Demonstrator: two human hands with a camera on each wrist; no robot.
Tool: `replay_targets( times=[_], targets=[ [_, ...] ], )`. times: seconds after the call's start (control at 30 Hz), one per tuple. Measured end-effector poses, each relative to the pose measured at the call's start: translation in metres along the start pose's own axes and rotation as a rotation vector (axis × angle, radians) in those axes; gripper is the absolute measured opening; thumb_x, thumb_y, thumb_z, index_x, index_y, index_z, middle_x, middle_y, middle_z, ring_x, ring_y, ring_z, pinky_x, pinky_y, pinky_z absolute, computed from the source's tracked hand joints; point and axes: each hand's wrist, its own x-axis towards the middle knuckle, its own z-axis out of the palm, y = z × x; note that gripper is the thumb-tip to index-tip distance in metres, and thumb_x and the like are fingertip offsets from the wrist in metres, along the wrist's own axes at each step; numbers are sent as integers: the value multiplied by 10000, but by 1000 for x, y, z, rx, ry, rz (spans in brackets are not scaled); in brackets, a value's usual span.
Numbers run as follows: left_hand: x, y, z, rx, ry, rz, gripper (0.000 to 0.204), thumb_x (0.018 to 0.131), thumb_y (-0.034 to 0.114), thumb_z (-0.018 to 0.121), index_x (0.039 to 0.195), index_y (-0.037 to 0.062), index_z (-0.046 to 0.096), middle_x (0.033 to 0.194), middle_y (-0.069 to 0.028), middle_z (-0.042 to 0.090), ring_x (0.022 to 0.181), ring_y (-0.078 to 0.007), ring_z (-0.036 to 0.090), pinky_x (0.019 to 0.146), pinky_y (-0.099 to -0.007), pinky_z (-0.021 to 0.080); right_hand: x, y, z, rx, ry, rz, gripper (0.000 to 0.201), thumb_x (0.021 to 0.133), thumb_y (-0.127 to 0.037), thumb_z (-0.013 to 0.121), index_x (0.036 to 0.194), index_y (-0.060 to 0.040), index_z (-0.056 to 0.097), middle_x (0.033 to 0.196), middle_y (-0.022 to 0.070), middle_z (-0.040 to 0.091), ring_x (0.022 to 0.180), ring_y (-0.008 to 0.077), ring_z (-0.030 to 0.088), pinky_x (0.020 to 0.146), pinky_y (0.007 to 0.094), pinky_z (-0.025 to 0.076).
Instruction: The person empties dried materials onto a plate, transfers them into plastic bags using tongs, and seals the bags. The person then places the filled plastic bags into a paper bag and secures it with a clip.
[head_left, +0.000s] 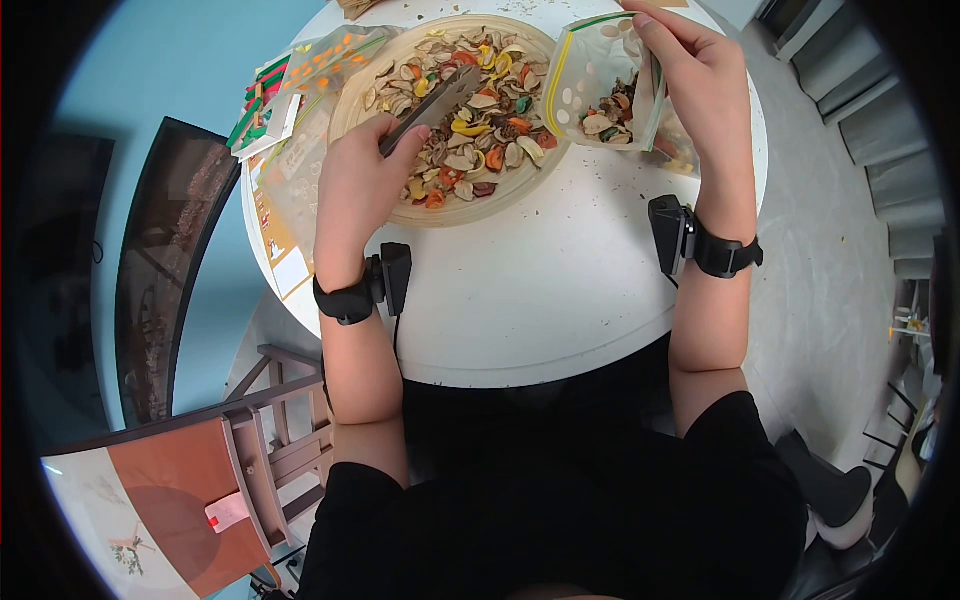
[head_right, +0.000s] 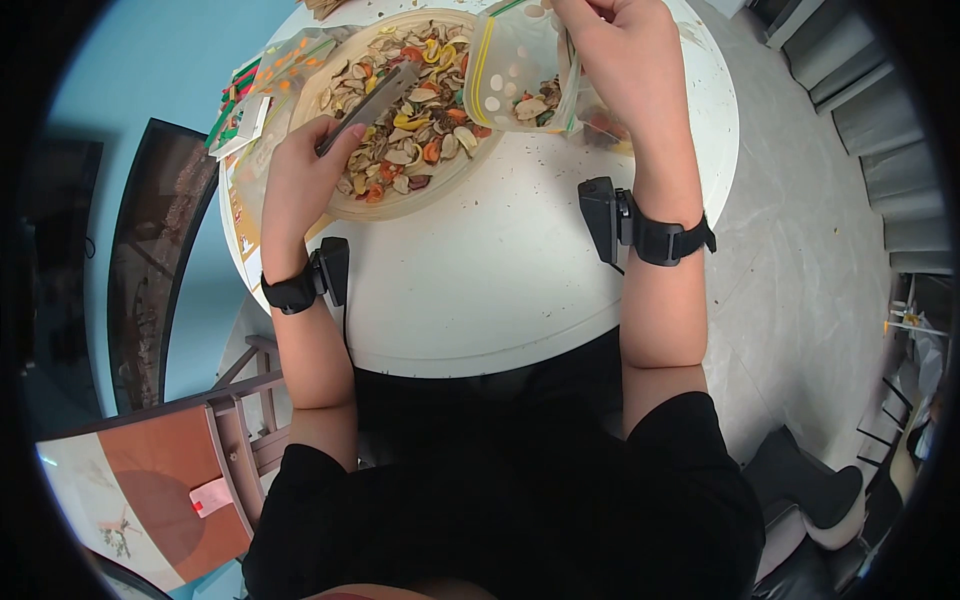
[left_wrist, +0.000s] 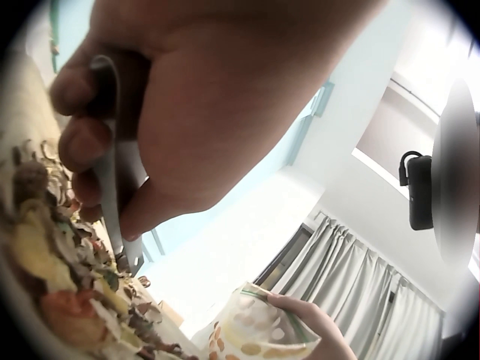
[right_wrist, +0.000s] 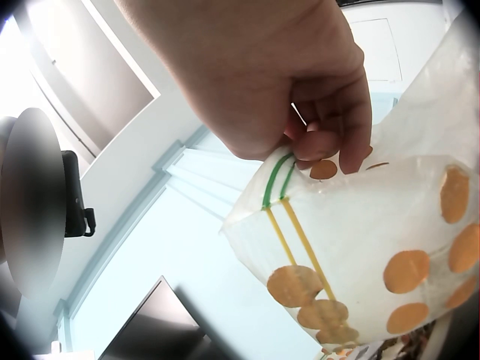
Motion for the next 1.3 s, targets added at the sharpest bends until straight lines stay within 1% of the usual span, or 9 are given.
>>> replay_targets(
  times=[0.23, 0.43, 0.53, 0.73, 0.77, 0.97, 1.07, 1.17, 1.3],
  targets=[
    [-9, 12, -10, -234, 36, 65, 374, 953, 332, 734, 858, -23, 666, 616, -41, 506, 572, -114, 414, 530, -302, 333, 4, 7, -4, -11, -43, -17, 276, 1010, -115, 627, 1181, 78, 724, 927, 73, 761, 769, 83, 635, 663, 233, 502],
    [-31, 45, -17, -460, 30, 163, 323, 950, 307, 752, 914, -9, 693, 634, 30, 502, 587, -54, 402, 525, -257, 297, 0, 0, -2, -21, -42, 5, 280, 1007, -113, 626, 1185, 80, 722, 932, 80, 762, 777, 90, 643, 671, 236, 510],
    [-33, 52, -9, -478, 4, 162, 317, 946, 303, 756, 937, -9, 702, 638, 39, 507, 590, -48, 406, 526, -249, 294, -1, 0, 0, -4, -33, -3, 279, 1006, -111, 627, 1182, 82, 722, 938, 81, 763, 787, 93, 649, 680, 235, 514],
    [-12, 26, -13, -428, 144, 108, 371, 945, 351, 748, 951, -18, 707, 660, 10, 573, 602, -68, 456, 548, -253, 359, -1, -1, -1, 1, -8, 3, 277, 1006, -111, 630, 1179, 85, 723, 947, 81, 763, 795, 90, 652, 684, 229, 513],
    [-9, 20, -17, -327, 132, 53, 405, 937, 377, 747, 969, -25, 714, 663, -32, 611, 604, -87, 509, 565, -277, 408, 0, -1, -2, 1, -8, 6, 277, 1007, -111, 630, 1179, 85, 723, 945, 80, 762, 793, 89, 651, 682, 228, 512],
    [-5, 13, -9, -17, 10, -11, 453, 913, 414, 741, 998, -30, 722, 695, -145, 678, 646, -248, 658, 623, -362, 496, 1, 1, -3, -4, -25, 22, 279, 1010, -116, 628, 1183, 80, 724, 929, 67, 756, 781, 82, 642, 670, 224, 504],
    [-7, 10, 0, 55, 17, -8, 509, 895, 436, 760, 1010, -56, 704, 709, -130, 635, 638, -217, 568, 636, -356, 468, 3, 6, -4, 0, -40, 3, 279, 1011, -116, 626, 1184, 80, 724, 928, 63, 754, 780, 80, 640, 670, 223, 503],
    [-7, 7, -2, 95, -59, -36, 509, 886, 437, 763, 1025, -49, 708, 708, -146, 643, 628, -250, 569, 640, -372, 470, 3, 6, -5, -4, -50, 9, 278, 1012, -113, 623, 1182, 82, 723, 931, 61, 753, 783, 81, 641, 673, 222, 502],
    [-8, 3, -4, 99, -44, -30, 462, 891, 413, 760, 1007, -32, 718, 689, -131, 634, 625, -244, 564, 634, -371, 459, 4, 9, -5, 6, -58, 1, 274, 1011, -109, 622, 1177, 84, 724, 944, 69, 756, 795, 85, 646, 684, 223, 507]
  ],
)
